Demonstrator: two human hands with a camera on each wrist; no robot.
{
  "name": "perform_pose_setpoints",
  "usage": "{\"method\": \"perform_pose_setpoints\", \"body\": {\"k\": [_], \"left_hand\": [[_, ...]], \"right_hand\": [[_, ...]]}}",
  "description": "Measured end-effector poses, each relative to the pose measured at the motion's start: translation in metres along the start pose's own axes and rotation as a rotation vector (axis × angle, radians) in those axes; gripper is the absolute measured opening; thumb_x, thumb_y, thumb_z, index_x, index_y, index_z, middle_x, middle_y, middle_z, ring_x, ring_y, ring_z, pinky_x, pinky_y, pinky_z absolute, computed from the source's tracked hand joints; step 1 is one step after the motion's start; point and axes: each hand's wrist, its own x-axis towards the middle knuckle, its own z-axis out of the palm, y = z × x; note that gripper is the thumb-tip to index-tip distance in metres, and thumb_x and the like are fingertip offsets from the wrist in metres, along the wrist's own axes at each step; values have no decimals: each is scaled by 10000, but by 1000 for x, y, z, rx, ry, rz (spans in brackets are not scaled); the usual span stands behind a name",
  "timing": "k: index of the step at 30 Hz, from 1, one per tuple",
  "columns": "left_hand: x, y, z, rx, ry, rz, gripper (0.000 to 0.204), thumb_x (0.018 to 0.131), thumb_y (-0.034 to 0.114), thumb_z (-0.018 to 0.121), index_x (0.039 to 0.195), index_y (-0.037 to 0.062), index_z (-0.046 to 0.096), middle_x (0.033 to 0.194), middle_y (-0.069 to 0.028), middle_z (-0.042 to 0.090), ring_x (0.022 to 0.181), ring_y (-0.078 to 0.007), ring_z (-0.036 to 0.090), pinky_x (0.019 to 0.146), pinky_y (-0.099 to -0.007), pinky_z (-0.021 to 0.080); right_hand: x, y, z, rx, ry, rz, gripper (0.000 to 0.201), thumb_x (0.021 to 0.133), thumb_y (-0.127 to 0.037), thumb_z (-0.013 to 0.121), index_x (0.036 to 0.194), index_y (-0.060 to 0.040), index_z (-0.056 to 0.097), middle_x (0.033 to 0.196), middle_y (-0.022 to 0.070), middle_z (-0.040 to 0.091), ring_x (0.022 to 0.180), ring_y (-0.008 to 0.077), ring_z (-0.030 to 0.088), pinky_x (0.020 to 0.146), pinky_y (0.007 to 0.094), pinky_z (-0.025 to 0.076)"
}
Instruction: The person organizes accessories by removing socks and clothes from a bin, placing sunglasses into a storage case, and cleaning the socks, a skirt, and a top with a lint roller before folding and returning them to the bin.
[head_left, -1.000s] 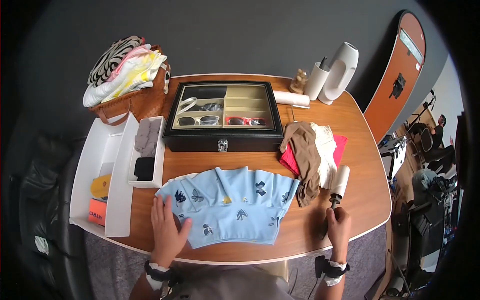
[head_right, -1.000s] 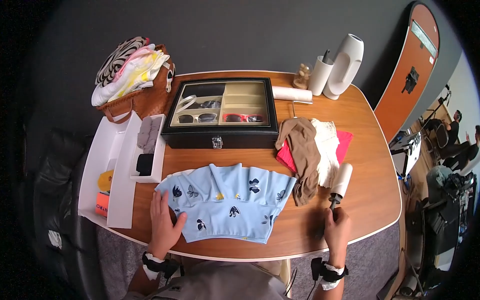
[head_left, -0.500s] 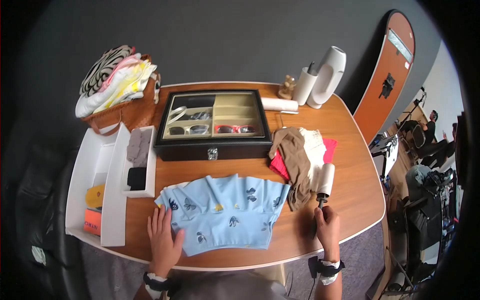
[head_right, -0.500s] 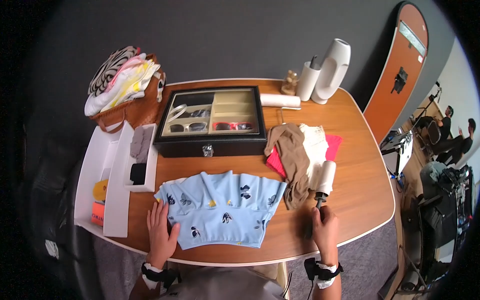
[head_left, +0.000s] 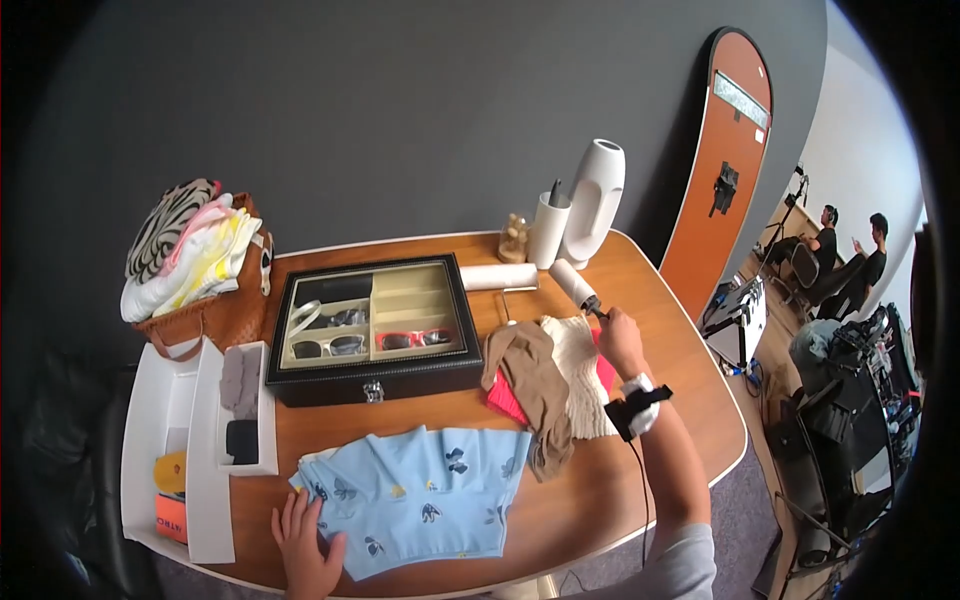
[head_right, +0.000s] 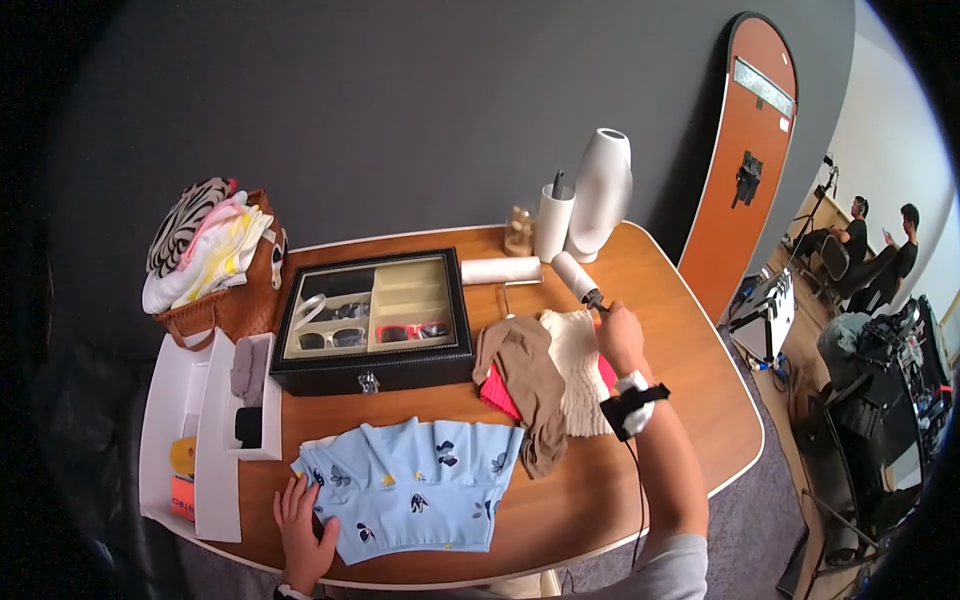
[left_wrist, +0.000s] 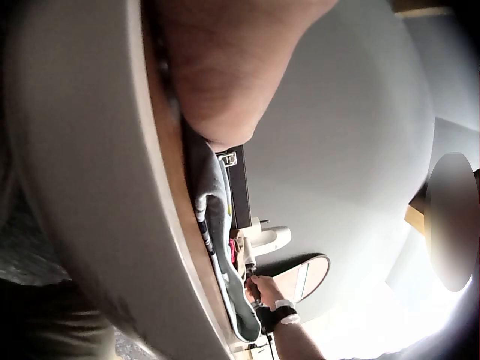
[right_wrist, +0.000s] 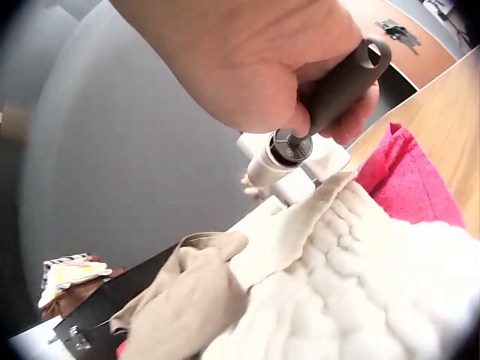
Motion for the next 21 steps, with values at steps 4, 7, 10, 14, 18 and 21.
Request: {"method": "perform_pose_setpoints", "body": {"k": [4,7,10,14,18,21], "left_hand": [[2,-1,1,53,74,54,549,920,291,671,1379,12,556,1511,-207,493,1441,-394,406,1206,-596,197],[4,-1,-2,100,120,118,529,975,305,654,1416,31,553,1481,-185,541,1426,-367,449,1188,-566,271],[4,-7,2,27,72,70,613,950,348,659,1460,39,516,1543,-194,477,1478,-400,367,1210,-608,186],[3,-4,3,40,83,62,609,946,323,665,1463,42,510,1535,-193,485,1463,-395,391,1205,-600,205],[2,-6,4,49,89,63,613,940,315,672,1464,42,508,1536,-197,481,1464,-397,387,1204,-598,202],[2,-6,4,58,87,65,612,941,312,669,1465,44,505,1539,-200,475,1466,-396,381,1203,-598,202]], "right_hand": [[43,3,32,3,-60,82,170,887,-66,597,986,40,687,975,305,716,965,481,695,845,539,548],[52,2,41,-26,-49,70,183,874,-59,601,1003,26,698,967,291,721,949,468,699,843,524,545],[56,7,41,-40,-62,67,214,866,-72,626,1043,0,723,976,287,725,946,458,702,841,505,552],[57,23,43,11,-65,13,157,871,-126,676,968,-10,718,983,261,729,945,439,704,828,503,557],[59,20,37,-154,-20,-59,213,852,-90,678,1040,-9,736,967,244,737,932,433,708,842,489,560],[55,-9,37,-47,246,-304,166,854,-76,663,992,-13,730,966,227,731,928,430,702,841,487,562]]}}
